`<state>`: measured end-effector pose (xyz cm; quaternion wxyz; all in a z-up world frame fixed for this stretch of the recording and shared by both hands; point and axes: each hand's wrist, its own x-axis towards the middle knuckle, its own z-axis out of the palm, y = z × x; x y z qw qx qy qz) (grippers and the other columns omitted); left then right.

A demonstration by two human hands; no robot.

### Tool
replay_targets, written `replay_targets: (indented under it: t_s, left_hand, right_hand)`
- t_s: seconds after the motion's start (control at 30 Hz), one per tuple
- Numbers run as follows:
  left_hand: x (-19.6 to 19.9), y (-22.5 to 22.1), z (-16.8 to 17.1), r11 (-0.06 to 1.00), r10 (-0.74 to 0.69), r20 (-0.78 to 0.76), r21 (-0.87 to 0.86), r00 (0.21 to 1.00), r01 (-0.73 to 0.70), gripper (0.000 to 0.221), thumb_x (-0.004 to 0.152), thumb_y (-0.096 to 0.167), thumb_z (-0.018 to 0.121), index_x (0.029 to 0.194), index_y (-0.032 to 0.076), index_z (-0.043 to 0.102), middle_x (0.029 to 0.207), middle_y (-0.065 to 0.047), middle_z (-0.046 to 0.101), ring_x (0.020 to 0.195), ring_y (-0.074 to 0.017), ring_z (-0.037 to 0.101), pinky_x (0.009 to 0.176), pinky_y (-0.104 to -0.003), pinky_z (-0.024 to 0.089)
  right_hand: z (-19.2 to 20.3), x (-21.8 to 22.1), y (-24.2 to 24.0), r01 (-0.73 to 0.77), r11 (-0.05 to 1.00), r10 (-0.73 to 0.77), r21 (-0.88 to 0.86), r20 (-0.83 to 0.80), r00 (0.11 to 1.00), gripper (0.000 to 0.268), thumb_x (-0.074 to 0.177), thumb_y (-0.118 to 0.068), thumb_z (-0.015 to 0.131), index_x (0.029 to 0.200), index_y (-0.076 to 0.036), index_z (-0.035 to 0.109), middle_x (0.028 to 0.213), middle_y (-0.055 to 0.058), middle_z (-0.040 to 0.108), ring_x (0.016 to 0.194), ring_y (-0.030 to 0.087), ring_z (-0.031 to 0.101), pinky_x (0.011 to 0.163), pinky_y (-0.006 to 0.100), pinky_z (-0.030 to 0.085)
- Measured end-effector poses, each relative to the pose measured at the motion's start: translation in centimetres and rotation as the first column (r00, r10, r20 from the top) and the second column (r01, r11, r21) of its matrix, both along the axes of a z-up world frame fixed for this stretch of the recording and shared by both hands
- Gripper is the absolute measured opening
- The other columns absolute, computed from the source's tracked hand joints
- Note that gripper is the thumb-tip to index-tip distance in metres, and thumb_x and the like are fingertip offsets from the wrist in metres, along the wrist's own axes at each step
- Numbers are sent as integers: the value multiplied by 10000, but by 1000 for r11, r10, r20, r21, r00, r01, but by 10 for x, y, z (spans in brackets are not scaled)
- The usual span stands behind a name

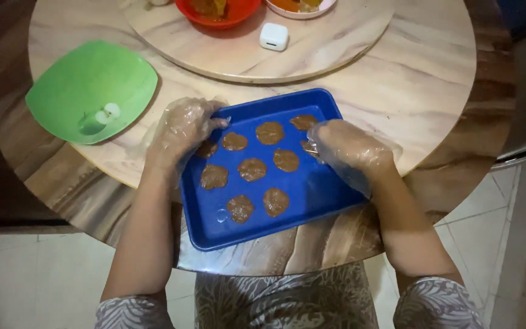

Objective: Using a small wooden stick to shape and create indentations in small portions of dough arranged in a tray.

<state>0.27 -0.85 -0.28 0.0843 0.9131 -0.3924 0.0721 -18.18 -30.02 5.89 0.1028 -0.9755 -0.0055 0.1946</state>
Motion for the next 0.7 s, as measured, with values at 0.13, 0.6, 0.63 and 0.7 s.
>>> replay_targets:
  t_s: [0.13,0.6,0.63,0.7]
  left_hand:
    - [2,2,-4,1000,5,15,16,1000,-6,406,899,526,725,1221,278,742,881,-82,741,942,-285,732,869,-436,587]
    - [-14,5,18,1000,20,-13,-3,1000,-20,435,890,572,706,1215,285,737,897,-63,746,980,-267,733,912,-417,579]
    - [-11,5,11,1000,21,-18,-1,1000,-21,435,890,572,706,1215,285,737,897,-63,746,980,-267,733,912,-417,579]
    - [-4,3,-3,1000,4,41,-30,999,-2,456,892,595,699,1204,266,748,899,-64,748,967,-257,736,907,-401,577]
  right_hand:
    - [26,-3,18,19,999,-19,44,-7,1000,321,892,-209,673,1044,62,751,992,333,727,1012,495,705,888,538,578]
    - [21,0,16,66,994,-72,-83,-74,995,287,855,-224,771,1065,-28,769,1035,245,754,1061,393,730,912,467,597]
    - [24,0,19,64,995,-71,-80,-79,994,287,855,-224,771,1065,-28,769,1035,245,754,1061,393,730,912,467,597]
    - [32,-1,25,117,989,-126,-89,-106,986,310,871,-212,763,1131,-44,755,1079,242,749,1097,387,721,923,470,597]
